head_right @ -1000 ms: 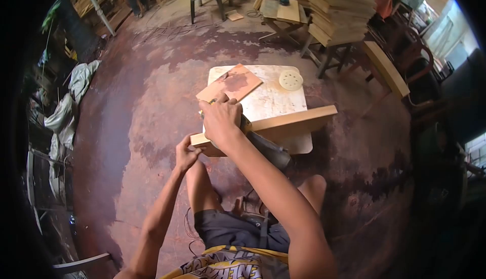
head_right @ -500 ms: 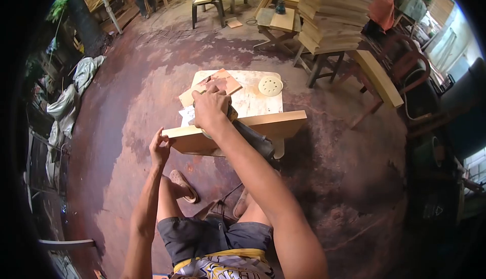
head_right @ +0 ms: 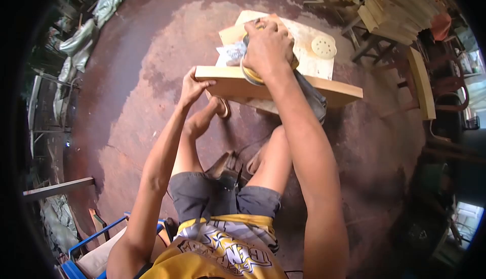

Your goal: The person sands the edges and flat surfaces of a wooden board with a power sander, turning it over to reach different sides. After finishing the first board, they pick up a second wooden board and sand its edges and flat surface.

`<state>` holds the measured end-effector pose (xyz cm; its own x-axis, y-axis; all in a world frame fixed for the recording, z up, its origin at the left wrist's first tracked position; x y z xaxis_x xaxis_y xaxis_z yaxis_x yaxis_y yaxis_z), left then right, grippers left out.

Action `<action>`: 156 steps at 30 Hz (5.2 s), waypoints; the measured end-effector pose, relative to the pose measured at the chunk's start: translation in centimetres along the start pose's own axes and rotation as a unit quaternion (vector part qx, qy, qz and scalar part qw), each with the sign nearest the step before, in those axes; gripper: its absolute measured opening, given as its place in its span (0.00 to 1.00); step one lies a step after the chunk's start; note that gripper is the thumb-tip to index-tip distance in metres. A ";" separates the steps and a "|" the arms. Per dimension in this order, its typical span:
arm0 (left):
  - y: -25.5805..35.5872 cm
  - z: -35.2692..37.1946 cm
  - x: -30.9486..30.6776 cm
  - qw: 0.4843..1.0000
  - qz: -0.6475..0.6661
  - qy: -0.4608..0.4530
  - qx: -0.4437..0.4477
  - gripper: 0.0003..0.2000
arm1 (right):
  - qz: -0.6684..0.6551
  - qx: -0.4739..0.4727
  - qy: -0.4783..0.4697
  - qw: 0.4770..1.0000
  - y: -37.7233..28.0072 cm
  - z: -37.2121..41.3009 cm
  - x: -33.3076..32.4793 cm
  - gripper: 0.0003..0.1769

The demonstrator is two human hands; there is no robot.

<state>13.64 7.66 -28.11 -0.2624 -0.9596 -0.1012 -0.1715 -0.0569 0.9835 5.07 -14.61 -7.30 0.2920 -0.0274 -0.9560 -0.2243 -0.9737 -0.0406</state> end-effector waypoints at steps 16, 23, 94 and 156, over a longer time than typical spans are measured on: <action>-1.4 0.0 0.2 0.994 -0.105 0.035 -0.003 0.23 | 0.010 -0.024 0.047 0.999 -3.0 -0.8 1.3 0.34; -1.4 0.0 0.0 0.991 -0.128 0.044 0.023 0.29 | -0.050 -0.032 0.047 0.997 -5.7 -1.3 -0.3 0.37; 0.8 0.3 -0.4 0.985 -0.166 0.015 0.031 0.29 | -0.032 -0.049 0.023 0.998 -10.2 -2.5 0.4 0.36; -3.2 -0.6 -1.0 0.999 -0.026 -0.014 0.025 0.22 | 0.063 0.240 0.015 0.969 19.7 4.9 -3.9 0.27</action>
<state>15.05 8.60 -31.08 -0.2782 -0.9476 -0.1569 -0.2335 -0.0917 0.9680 -5.08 -32.62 -5.76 0.2598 -0.1523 -0.9536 -0.6638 -0.7454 -0.0618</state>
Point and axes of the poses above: each hand's wrist, its own z-axis away from the middle knuckle, its own x-axis out of the palm, y = z × x, the point moved 5 cm from there along -z, towards the middle knuckle, and after that the axes turned 8 degrees about y, right-handed, at the moved point
